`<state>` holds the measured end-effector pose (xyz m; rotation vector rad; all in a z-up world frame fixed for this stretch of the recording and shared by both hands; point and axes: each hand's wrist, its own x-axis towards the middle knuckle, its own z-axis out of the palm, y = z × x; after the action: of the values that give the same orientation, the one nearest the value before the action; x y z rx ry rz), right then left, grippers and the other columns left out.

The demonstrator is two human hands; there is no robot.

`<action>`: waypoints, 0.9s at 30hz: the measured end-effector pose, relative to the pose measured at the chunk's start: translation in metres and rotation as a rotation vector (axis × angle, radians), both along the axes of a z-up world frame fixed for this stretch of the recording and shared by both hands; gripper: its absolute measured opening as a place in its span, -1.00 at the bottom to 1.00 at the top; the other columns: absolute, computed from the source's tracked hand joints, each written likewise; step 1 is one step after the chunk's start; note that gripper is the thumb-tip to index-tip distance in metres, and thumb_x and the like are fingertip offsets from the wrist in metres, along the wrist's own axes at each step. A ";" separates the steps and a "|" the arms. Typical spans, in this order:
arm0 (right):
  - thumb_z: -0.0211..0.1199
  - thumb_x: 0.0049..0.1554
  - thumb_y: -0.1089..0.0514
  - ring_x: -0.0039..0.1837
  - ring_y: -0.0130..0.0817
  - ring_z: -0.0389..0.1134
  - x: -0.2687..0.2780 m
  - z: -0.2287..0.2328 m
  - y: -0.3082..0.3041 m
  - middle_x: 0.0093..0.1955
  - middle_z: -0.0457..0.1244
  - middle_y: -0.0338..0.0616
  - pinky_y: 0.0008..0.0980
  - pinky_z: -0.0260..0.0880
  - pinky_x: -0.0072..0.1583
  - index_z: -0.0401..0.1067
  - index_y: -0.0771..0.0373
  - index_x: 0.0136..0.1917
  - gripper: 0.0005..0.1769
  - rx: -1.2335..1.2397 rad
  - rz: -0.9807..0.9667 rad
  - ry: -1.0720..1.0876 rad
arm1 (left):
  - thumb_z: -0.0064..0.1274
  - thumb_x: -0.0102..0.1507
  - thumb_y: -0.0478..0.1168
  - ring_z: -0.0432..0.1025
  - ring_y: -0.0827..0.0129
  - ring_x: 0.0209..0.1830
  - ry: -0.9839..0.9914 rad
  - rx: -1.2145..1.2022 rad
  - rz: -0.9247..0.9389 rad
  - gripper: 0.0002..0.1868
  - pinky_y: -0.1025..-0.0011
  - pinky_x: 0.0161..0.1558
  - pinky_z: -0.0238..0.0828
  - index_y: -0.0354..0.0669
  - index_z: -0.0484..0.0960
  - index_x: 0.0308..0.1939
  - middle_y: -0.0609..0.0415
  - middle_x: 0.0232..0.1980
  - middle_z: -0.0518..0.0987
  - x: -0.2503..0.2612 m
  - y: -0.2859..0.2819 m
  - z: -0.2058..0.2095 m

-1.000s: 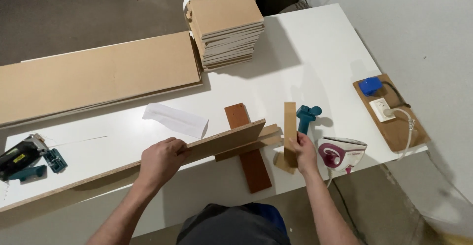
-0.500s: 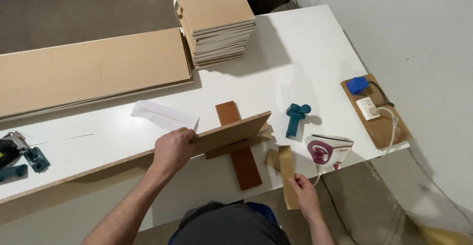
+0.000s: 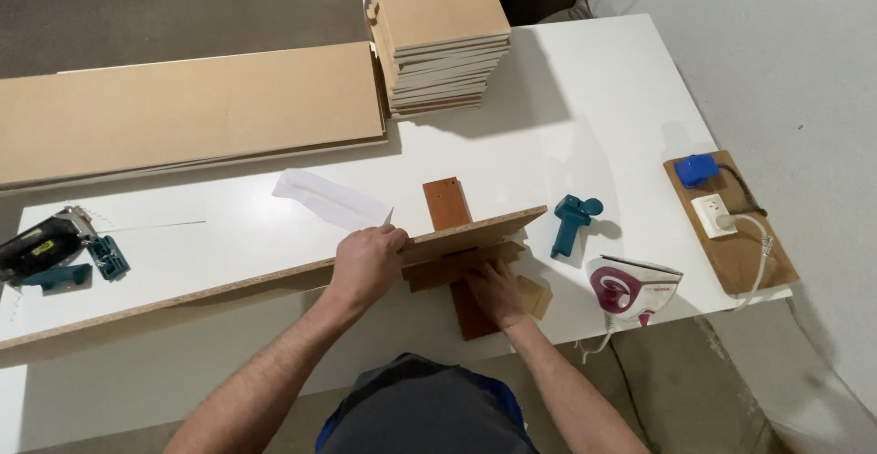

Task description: Sanding the edges of wooden boards using a power sander and manual sanding block, then organizing the boards on a workbench.

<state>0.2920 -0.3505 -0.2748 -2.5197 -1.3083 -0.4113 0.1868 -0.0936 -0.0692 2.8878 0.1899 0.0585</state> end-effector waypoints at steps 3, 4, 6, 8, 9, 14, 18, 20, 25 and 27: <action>0.23 0.18 0.11 0.05 -0.22 0.31 0.007 0.003 0.013 -0.09 0.31 -0.28 -0.03 0.41 0.04 0.63 -0.12 -0.05 -0.82 0.088 0.004 -0.047 | 0.02 0.29 -0.26 0.59 0.38 -0.37 0.003 0.007 -0.001 -0.85 0.43 -0.24 0.56 0.02 0.70 -0.32 0.26 -0.39 0.62 -0.003 -0.005 0.001; 0.27 0.19 0.19 -0.07 -0.25 0.34 0.007 0.018 0.016 -0.20 0.33 -0.24 -0.21 0.38 -0.01 0.66 0.01 -0.09 -0.84 0.231 0.088 -0.157 | 0.03 0.30 -0.24 0.59 0.40 -0.34 0.008 0.012 -0.003 -0.85 0.44 -0.21 0.56 0.02 0.71 -0.30 0.26 -0.37 0.63 -0.003 -0.007 0.003; 0.21 0.22 0.18 -0.09 -0.23 0.33 0.009 0.025 0.021 -0.20 0.32 -0.21 -0.21 0.37 -0.02 0.65 0.00 -0.06 -0.80 0.282 0.113 -0.158 | 0.02 0.31 -0.23 0.60 0.39 -0.32 0.013 0.013 -0.003 -0.85 0.43 -0.19 0.56 0.02 0.70 -0.29 0.26 -0.35 0.63 -0.004 -0.006 0.000; 0.14 0.25 0.17 -0.11 -0.20 0.32 0.014 0.022 0.027 -0.20 0.31 -0.18 -0.20 0.36 -0.03 0.65 -0.01 -0.04 -0.75 0.335 0.135 -0.156 | 0.01 0.32 -0.22 0.60 0.38 -0.30 0.020 0.017 -0.005 -0.84 0.42 -0.18 0.56 0.01 0.70 -0.28 0.26 -0.33 0.63 -0.004 -0.006 0.003; 0.15 0.24 0.19 -0.11 -0.22 0.34 0.017 0.016 0.029 -0.19 0.32 -0.17 -0.21 0.36 -0.05 0.64 -0.02 -0.02 -0.76 0.303 0.125 -0.195 | 0.03 0.33 -0.19 0.60 0.39 -0.32 0.022 0.012 -0.011 -0.85 0.43 -0.19 0.57 0.02 0.70 -0.29 0.26 -0.35 0.64 -0.004 -0.007 0.008; 0.22 0.21 0.08 -0.06 -0.21 0.35 0.034 -0.034 0.032 -0.15 0.34 -0.22 -0.22 0.37 -0.07 0.63 -0.12 -0.03 -0.83 0.223 0.028 -0.150 | 0.09 0.32 -0.18 0.61 0.37 -0.33 0.024 -0.045 -0.002 -0.86 0.43 -0.20 0.57 0.01 0.72 -0.30 0.23 -0.36 0.65 0.000 -0.005 0.014; 0.19 0.22 0.12 -0.04 -0.17 0.38 0.039 -0.029 0.037 -0.11 0.34 -0.22 -0.23 0.40 -0.07 0.62 -0.09 -0.03 -0.81 0.279 0.048 -0.155 | 0.15 0.28 -0.18 0.60 0.33 -0.35 0.026 -0.062 0.030 -0.90 0.39 -0.22 0.58 -0.02 0.72 -0.31 0.21 -0.37 0.65 0.007 0.000 0.011; 0.16 0.23 0.13 -0.05 -0.19 0.38 0.041 -0.027 0.039 -0.13 0.33 -0.24 -0.24 0.40 -0.08 0.61 -0.09 0.00 -0.79 0.284 0.053 -0.181 | 0.17 0.27 -0.18 0.60 0.31 -0.35 0.025 -0.074 0.038 -0.91 0.37 -0.22 0.58 -0.05 0.72 -0.31 0.19 -0.37 0.65 0.012 0.005 0.010; 0.17 0.21 0.14 -0.09 -0.23 0.39 0.045 -0.029 0.039 -0.13 0.34 -0.25 -0.27 0.41 -0.05 0.60 -0.05 -0.12 -0.81 0.183 0.072 -0.191 | 0.20 0.21 -0.20 0.60 0.26 -0.37 -0.006 -0.122 0.043 -0.93 0.28 -0.25 0.62 -0.02 0.71 -0.37 0.21 -0.44 0.60 0.024 0.019 -0.004; 0.19 0.22 0.12 -0.10 -0.25 0.40 0.049 -0.050 0.037 -0.12 0.34 -0.26 -0.27 0.42 -0.04 0.60 -0.06 -0.11 -0.83 0.143 0.065 -0.208 | 0.17 0.21 -0.22 0.59 0.28 -0.38 -0.006 -0.126 0.061 -0.93 0.30 -0.24 0.62 -0.01 0.70 -0.38 0.23 -0.45 0.59 0.026 0.017 0.003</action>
<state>0.3415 -0.3138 -0.3246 -2.3602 -1.3765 -0.7411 0.2125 -0.0768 -0.0658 2.7556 0.2710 0.0634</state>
